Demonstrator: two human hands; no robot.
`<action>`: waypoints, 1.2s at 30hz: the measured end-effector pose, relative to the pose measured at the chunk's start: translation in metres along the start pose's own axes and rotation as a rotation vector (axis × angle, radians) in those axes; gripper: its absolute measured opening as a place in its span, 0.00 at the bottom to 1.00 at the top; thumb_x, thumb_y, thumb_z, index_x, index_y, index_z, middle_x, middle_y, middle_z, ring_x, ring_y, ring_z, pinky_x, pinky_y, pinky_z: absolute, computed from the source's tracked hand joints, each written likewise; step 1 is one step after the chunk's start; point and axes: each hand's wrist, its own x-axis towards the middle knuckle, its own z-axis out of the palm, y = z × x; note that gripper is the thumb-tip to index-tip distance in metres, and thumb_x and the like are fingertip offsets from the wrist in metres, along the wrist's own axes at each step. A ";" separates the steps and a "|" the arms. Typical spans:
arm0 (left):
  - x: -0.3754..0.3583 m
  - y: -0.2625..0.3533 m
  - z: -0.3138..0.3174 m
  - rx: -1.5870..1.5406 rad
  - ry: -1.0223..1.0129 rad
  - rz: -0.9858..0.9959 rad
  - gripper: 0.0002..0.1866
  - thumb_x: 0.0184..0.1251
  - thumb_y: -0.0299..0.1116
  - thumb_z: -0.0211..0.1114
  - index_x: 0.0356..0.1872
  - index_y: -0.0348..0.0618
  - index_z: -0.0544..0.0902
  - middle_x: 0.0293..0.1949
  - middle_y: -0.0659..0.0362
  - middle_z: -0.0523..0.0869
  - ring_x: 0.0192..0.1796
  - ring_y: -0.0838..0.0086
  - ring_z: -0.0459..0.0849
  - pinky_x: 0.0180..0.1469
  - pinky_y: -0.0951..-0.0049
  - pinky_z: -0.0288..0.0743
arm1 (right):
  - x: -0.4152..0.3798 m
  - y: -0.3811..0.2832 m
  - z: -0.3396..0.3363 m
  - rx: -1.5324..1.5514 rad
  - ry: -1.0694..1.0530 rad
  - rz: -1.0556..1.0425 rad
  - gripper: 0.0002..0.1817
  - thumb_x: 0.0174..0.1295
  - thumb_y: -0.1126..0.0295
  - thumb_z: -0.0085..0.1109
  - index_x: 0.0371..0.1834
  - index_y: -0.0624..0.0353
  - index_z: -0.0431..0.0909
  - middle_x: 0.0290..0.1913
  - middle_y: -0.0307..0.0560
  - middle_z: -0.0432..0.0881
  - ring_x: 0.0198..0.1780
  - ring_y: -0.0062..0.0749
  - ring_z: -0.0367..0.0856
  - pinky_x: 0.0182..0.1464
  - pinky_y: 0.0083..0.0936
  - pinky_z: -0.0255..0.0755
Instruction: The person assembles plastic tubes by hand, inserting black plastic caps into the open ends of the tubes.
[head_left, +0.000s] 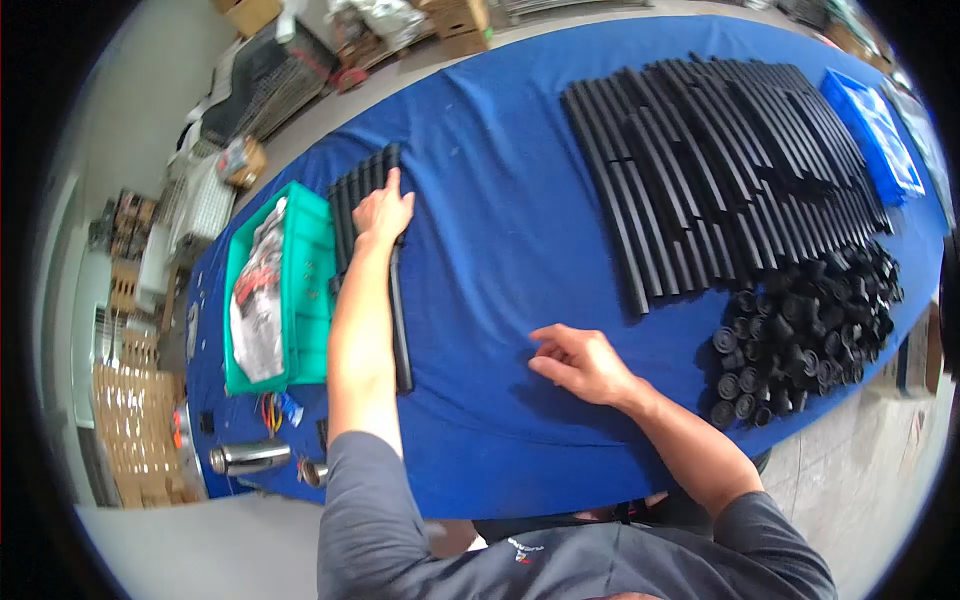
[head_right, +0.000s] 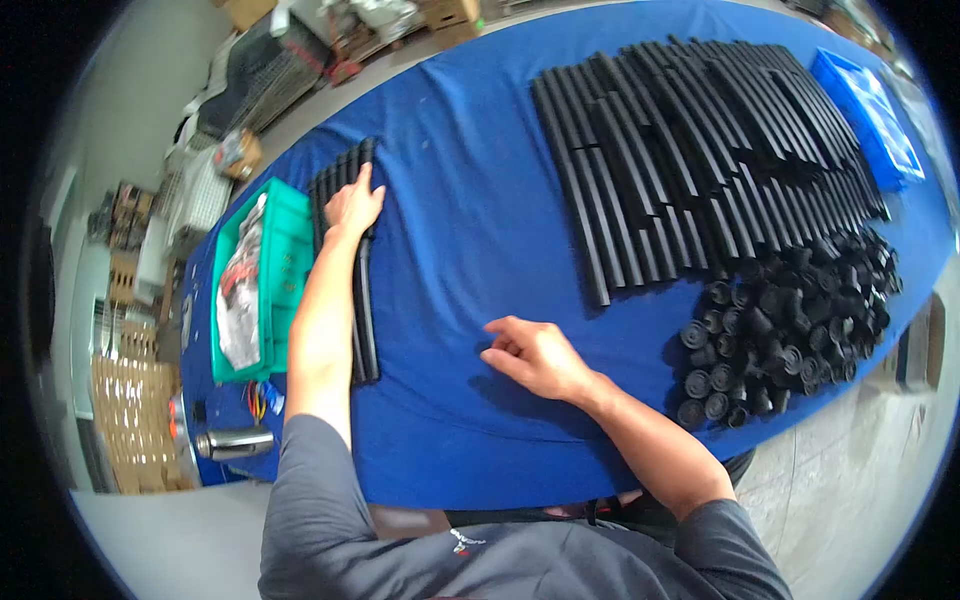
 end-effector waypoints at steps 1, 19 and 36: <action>-0.004 0.004 -0.003 -0.009 0.050 0.011 0.35 0.73 0.56 0.61 0.78 0.56 0.68 0.48 0.43 0.92 0.52 0.48 0.91 0.56 0.48 0.84 | 0.000 -0.004 -0.002 -0.043 -0.009 -0.012 0.20 0.69 0.68 0.68 0.58 0.71 0.80 0.37 0.55 0.90 0.38 0.33 0.91 0.41 0.30 0.84; -0.104 0.354 -0.104 -0.697 -0.074 0.300 0.59 0.55 0.69 0.74 0.76 0.33 0.64 0.61 0.32 0.82 0.65 0.43 0.83 0.67 0.51 0.78 | 0.007 0.024 0.008 -0.205 0.028 -0.337 0.17 0.66 0.68 0.65 0.54 0.68 0.82 0.46 0.65 0.87 0.51 0.62 0.87 0.54 0.46 0.82; -0.102 0.403 -0.116 -0.502 -0.253 0.140 0.59 0.56 0.45 0.77 0.83 0.34 0.50 0.70 0.30 0.71 0.68 0.44 0.81 0.70 0.55 0.79 | 0.014 0.064 0.029 0.336 0.023 -0.347 0.27 0.62 0.57 0.75 0.60 0.60 0.82 0.59 0.58 0.84 0.63 0.53 0.80 0.64 0.47 0.74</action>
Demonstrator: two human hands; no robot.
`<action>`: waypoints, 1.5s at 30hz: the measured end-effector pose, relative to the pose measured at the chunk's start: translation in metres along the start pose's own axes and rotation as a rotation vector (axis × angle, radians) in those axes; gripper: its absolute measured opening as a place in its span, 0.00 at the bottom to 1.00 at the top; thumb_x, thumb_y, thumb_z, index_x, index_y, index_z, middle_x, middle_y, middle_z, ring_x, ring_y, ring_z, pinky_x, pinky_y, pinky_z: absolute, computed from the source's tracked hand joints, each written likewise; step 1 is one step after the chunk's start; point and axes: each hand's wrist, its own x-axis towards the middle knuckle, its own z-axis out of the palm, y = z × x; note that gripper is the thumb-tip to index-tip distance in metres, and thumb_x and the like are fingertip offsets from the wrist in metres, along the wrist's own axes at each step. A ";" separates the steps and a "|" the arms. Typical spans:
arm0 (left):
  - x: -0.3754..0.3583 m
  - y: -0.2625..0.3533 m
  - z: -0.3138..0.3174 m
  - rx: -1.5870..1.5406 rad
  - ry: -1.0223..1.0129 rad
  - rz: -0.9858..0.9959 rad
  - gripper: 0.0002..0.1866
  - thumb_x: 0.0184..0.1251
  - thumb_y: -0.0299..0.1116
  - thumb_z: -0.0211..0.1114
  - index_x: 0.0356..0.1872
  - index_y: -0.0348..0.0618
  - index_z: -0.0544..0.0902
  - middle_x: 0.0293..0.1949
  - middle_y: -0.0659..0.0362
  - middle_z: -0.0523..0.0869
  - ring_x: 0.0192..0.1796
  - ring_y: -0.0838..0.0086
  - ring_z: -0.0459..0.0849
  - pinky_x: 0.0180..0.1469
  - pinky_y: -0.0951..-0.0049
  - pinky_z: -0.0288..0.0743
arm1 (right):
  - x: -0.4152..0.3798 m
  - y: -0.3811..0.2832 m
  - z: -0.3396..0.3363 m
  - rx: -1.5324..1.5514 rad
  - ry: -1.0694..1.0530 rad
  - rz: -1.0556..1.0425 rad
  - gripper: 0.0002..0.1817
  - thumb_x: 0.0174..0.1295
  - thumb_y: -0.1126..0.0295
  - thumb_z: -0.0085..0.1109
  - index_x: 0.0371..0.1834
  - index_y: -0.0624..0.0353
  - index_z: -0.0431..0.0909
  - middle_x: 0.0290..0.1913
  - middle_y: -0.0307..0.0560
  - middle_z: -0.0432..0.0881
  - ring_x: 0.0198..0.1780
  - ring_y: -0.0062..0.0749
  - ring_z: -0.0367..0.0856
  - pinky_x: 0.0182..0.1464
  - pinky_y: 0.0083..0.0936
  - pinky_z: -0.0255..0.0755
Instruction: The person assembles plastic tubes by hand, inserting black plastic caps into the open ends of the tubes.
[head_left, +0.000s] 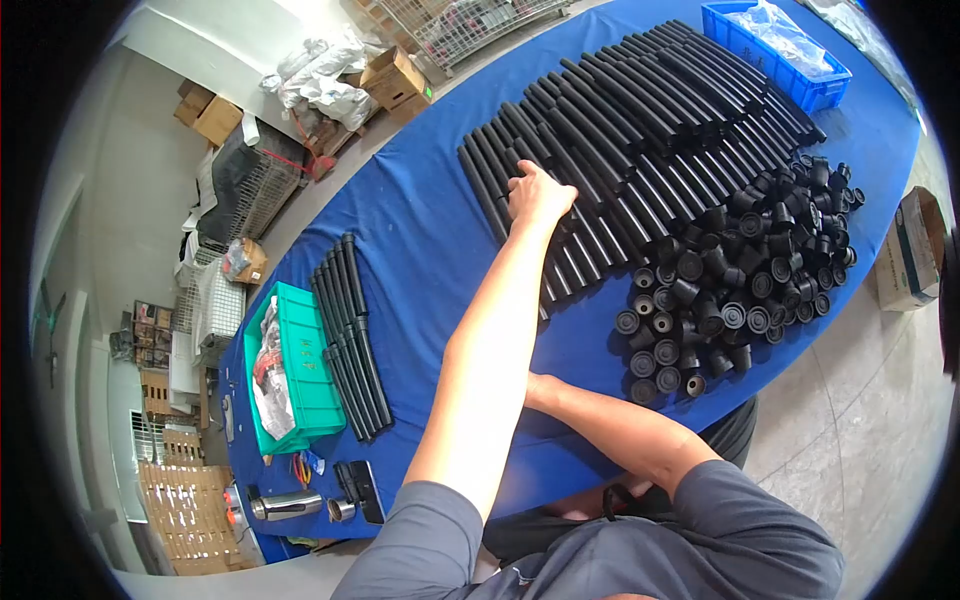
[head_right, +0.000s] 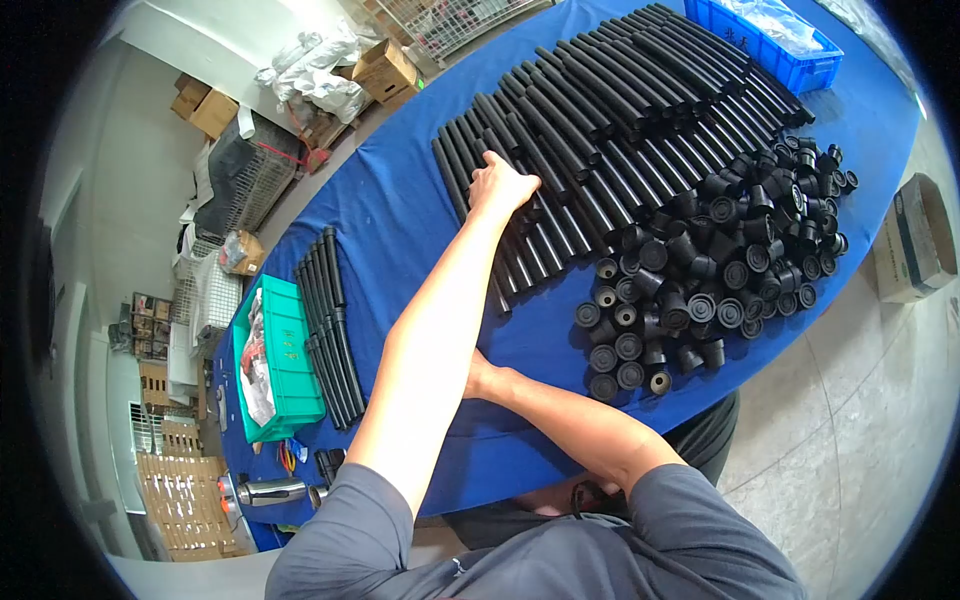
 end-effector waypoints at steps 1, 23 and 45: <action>0.003 -0.001 0.001 -0.004 0.001 -0.007 0.59 0.56 0.45 0.77 0.83 0.34 0.50 0.71 0.29 0.71 0.68 0.45 0.81 0.70 0.56 0.79 | 0.000 0.000 0.000 0.046 -0.005 0.000 0.28 0.62 0.57 0.75 0.61 0.60 0.82 0.60 0.57 0.83 0.63 0.52 0.80 0.64 0.47 0.74; 0.001 -0.149 -0.014 -0.398 0.440 0.100 0.49 0.52 0.33 0.74 0.77 0.36 0.60 0.58 0.32 0.82 0.62 0.41 0.82 0.67 0.51 0.76 | 0.013 -0.047 -0.002 -0.706 -0.159 0.123 0.17 0.65 0.64 0.63 0.50 0.66 0.83 0.41 0.66 0.88 0.47 0.62 0.88 0.52 0.53 0.81; -0.016 -0.177 0.005 -0.469 0.177 0.018 0.41 0.63 0.40 0.71 0.75 0.37 0.66 0.62 0.34 0.82 0.65 0.44 0.83 0.69 0.53 0.76 | 0.014 -0.049 -0.003 -0.663 -0.140 0.107 0.15 0.64 0.65 0.64 0.45 0.68 0.82 0.41 0.66 0.88 0.46 0.62 0.88 0.52 0.54 0.81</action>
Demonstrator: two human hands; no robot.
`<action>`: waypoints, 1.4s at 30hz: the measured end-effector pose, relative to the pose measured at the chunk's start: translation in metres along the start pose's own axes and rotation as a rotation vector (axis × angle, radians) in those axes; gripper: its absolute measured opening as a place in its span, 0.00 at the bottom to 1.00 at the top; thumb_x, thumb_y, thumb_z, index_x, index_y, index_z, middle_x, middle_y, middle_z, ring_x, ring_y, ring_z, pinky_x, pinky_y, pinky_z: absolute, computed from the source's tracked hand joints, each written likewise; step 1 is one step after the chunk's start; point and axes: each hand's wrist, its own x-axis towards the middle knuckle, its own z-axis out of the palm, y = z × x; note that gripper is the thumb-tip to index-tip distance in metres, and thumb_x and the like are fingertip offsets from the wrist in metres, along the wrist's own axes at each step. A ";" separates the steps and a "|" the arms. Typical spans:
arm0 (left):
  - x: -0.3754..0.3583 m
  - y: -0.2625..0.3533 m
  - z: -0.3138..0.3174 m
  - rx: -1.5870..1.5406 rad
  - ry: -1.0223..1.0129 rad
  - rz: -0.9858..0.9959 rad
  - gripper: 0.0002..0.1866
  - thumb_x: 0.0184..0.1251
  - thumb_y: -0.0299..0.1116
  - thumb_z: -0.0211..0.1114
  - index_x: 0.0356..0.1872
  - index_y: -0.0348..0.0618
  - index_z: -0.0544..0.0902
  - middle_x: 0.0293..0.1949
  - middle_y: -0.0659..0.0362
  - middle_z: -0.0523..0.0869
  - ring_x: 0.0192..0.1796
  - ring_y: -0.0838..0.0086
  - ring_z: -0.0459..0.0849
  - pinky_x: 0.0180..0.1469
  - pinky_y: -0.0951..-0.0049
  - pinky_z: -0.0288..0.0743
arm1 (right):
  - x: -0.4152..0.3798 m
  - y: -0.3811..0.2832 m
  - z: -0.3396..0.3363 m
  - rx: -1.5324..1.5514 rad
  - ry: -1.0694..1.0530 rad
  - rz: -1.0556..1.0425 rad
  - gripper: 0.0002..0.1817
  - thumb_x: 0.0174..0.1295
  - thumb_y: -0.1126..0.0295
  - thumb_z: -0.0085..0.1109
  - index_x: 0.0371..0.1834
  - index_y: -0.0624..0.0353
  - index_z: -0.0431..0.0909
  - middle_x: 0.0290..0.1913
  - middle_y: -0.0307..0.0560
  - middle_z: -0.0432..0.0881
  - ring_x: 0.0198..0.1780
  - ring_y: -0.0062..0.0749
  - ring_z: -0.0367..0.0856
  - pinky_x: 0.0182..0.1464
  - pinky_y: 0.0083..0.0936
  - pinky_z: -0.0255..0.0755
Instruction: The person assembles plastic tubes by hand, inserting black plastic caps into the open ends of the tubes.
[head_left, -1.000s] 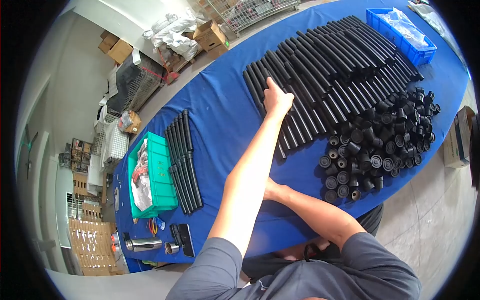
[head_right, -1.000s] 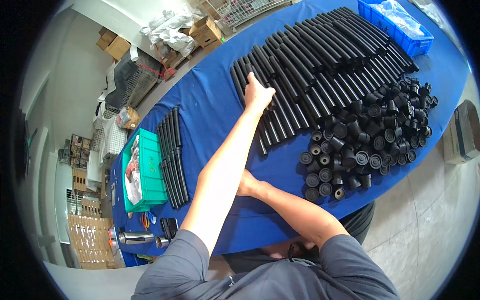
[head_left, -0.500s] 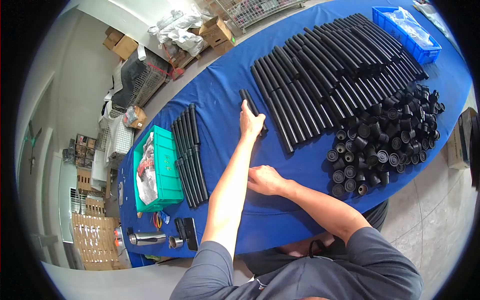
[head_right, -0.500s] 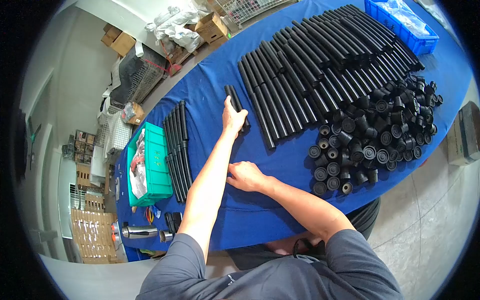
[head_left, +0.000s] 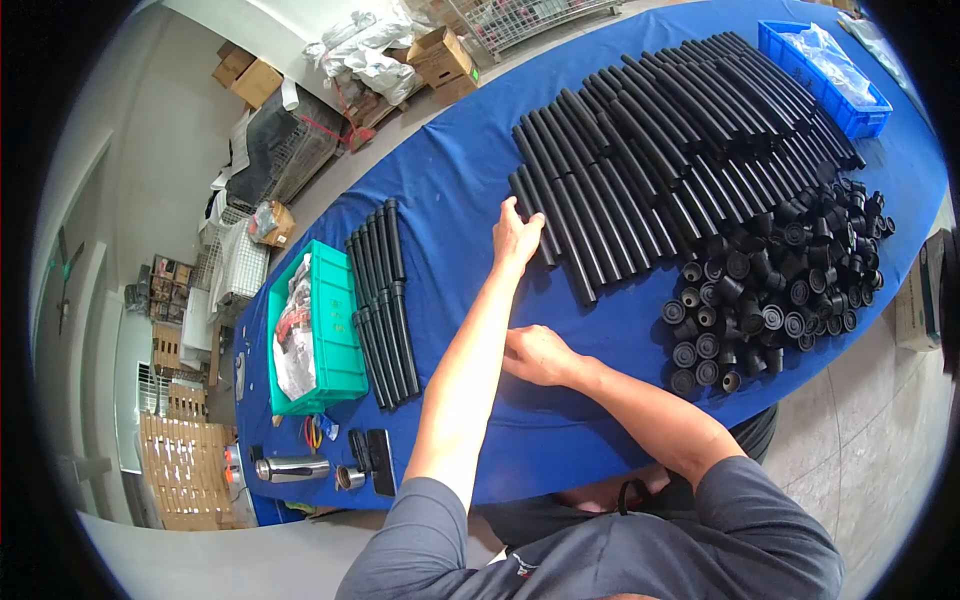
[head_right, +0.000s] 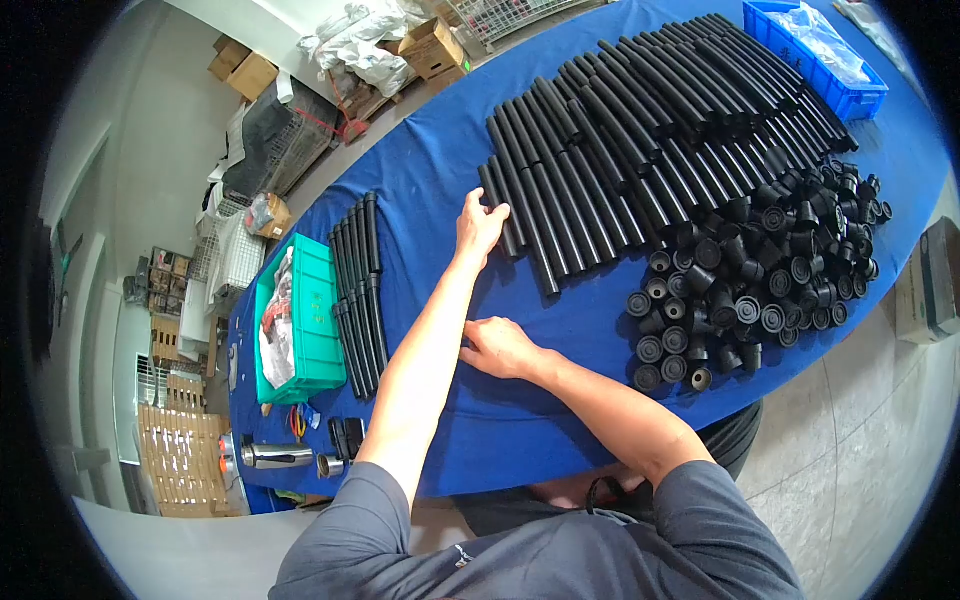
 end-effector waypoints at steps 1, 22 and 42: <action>0.003 -0.010 0.004 0.066 0.062 0.113 0.35 0.67 0.43 0.70 0.71 0.37 0.72 0.59 0.34 0.85 0.64 0.43 0.84 0.67 0.51 0.76 | 0.000 -0.001 0.000 -0.002 -0.006 0.003 0.16 0.64 0.64 0.64 0.45 0.68 0.82 0.41 0.66 0.88 0.46 0.62 0.88 0.52 0.53 0.81; 0.058 0.109 0.072 0.321 0.043 0.586 0.33 0.64 0.46 0.72 0.70 0.47 0.79 0.59 0.45 0.87 0.62 0.52 0.84 0.67 0.53 0.78 | 0.001 0.019 0.019 -0.051 0.076 -0.084 0.12 0.66 0.68 0.61 0.48 0.62 0.84 0.44 0.65 0.88 0.47 0.59 0.89 0.48 0.48 0.84; 0.074 0.069 0.010 -1.088 0.007 0.070 0.26 0.73 0.16 0.45 0.71 0.24 0.72 0.44 0.41 0.87 0.42 0.57 0.93 0.45 0.64 0.92 | 0.001 -0.006 -0.005 -0.030 -0.081 0.087 0.16 0.66 0.63 0.62 0.47 0.65 0.84 0.44 0.65 0.88 0.48 0.61 0.88 0.52 0.54 0.81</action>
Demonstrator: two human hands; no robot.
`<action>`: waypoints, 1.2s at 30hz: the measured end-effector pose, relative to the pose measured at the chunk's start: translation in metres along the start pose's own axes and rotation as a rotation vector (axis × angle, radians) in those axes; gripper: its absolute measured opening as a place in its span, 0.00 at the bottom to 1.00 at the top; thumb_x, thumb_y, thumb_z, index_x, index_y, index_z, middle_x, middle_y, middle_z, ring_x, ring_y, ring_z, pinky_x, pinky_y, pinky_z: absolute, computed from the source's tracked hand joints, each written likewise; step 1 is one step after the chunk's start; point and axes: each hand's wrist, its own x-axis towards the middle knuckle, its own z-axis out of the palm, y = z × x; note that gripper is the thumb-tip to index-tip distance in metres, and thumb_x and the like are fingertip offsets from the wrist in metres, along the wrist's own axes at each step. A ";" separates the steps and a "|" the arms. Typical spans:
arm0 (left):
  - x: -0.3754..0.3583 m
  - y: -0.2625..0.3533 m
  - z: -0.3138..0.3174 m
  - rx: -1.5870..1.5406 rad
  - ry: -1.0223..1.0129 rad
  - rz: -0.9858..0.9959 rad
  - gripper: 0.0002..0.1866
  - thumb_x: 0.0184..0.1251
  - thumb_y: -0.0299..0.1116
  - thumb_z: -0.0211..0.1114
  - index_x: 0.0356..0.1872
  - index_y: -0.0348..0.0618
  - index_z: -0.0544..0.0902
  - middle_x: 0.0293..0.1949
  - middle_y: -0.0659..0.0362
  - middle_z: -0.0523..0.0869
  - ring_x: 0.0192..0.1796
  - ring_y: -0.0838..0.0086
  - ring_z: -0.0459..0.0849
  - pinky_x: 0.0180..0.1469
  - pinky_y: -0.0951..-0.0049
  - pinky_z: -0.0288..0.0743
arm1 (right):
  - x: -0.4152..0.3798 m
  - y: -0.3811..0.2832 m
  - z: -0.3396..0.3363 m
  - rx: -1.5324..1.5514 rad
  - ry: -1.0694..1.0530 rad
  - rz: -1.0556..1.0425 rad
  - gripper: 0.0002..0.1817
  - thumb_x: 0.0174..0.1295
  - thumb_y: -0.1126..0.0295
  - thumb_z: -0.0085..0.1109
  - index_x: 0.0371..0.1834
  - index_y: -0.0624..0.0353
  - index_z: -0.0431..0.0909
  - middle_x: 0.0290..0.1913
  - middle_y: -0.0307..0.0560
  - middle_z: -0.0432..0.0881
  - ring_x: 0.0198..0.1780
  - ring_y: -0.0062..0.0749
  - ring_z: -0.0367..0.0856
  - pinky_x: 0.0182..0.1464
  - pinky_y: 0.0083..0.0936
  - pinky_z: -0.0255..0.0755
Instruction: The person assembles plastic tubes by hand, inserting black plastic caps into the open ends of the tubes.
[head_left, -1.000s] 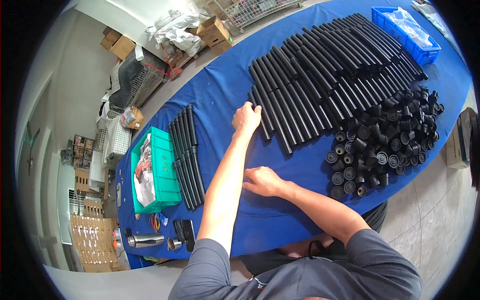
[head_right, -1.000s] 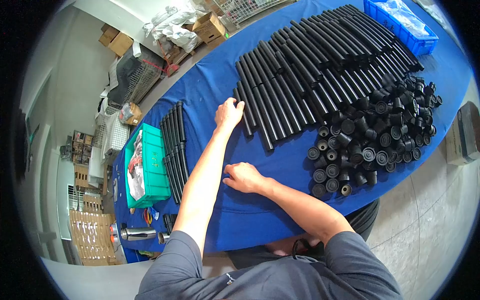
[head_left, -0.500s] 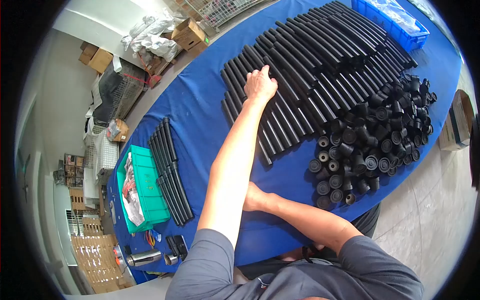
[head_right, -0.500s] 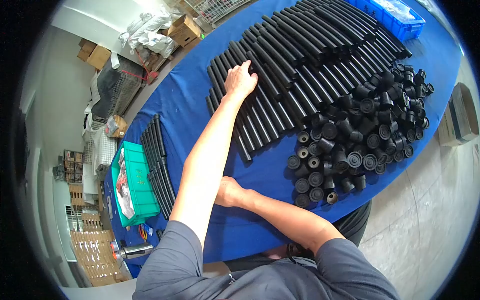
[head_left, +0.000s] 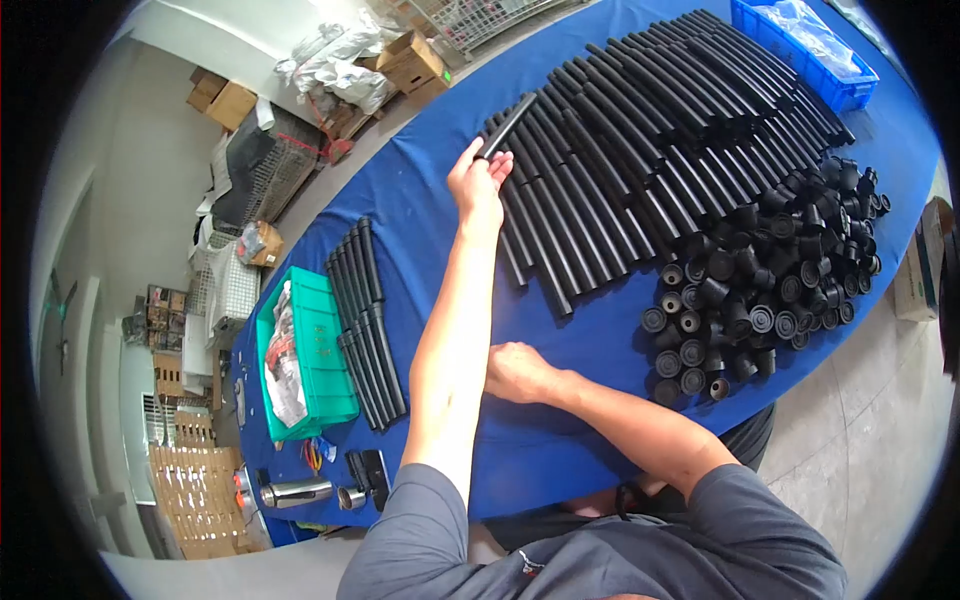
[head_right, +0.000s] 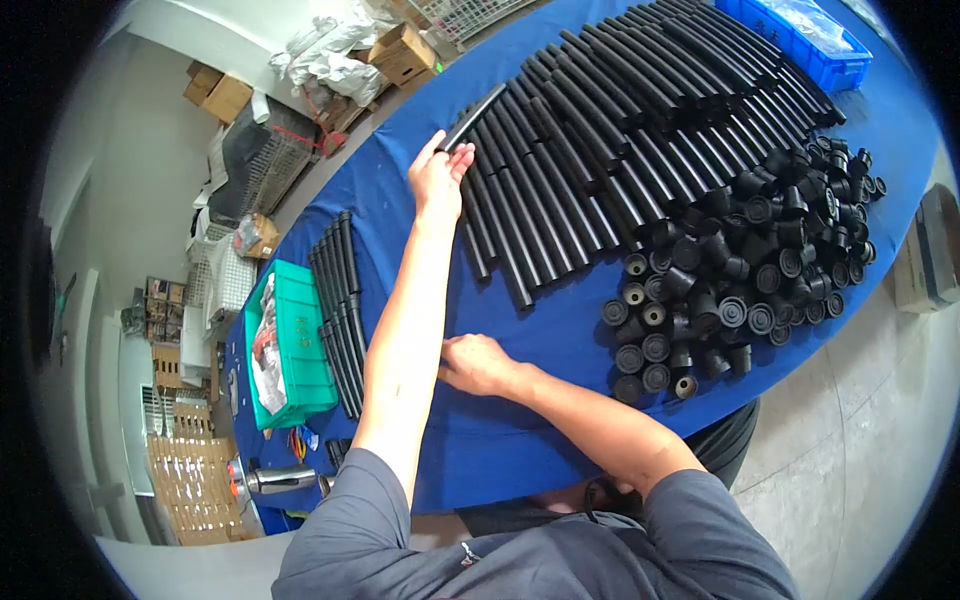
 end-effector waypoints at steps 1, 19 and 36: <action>-0.015 0.008 -0.015 -0.082 0.002 0.011 0.27 0.73 0.15 0.45 0.72 0.22 0.68 0.46 0.40 0.86 0.45 0.56 0.92 0.48 0.64 0.92 | 0.000 0.001 0.003 -0.008 0.018 -0.014 0.16 0.66 0.63 0.62 0.47 0.65 0.83 0.44 0.65 0.88 0.48 0.61 0.88 0.52 0.54 0.81; -0.180 0.001 -0.120 1.275 -0.141 0.434 0.20 0.64 0.24 0.64 0.58 0.44 0.88 0.50 0.49 0.90 0.50 0.55 0.90 0.56 0.61 0.83 | -0.020 -0.012 0.019 -0.306 -0.086 -0.408 0.16 0.63 0.58 0.66 0.34 0.62 0.80 0.33 0.53 0.87 0.36 0.52 0.90 0.38 0.48 0.83; -0.119 -0.037 0.074 1.290 -0.485 0.542 0.36 0.63 0.46 0.69 0.71 0.37 0.77 0.64 0.38 0.83 0.70 0.44 0.78 0.73 0.52 0.72 | -0.015 0.000 0.022 0.019 0.104 -0.497 0.14 0.63 0.68 0.65 0.50 0.59 0.85 0.49 0.59 0.87 0.57 0.55 0.83 0.62 0.47 0.73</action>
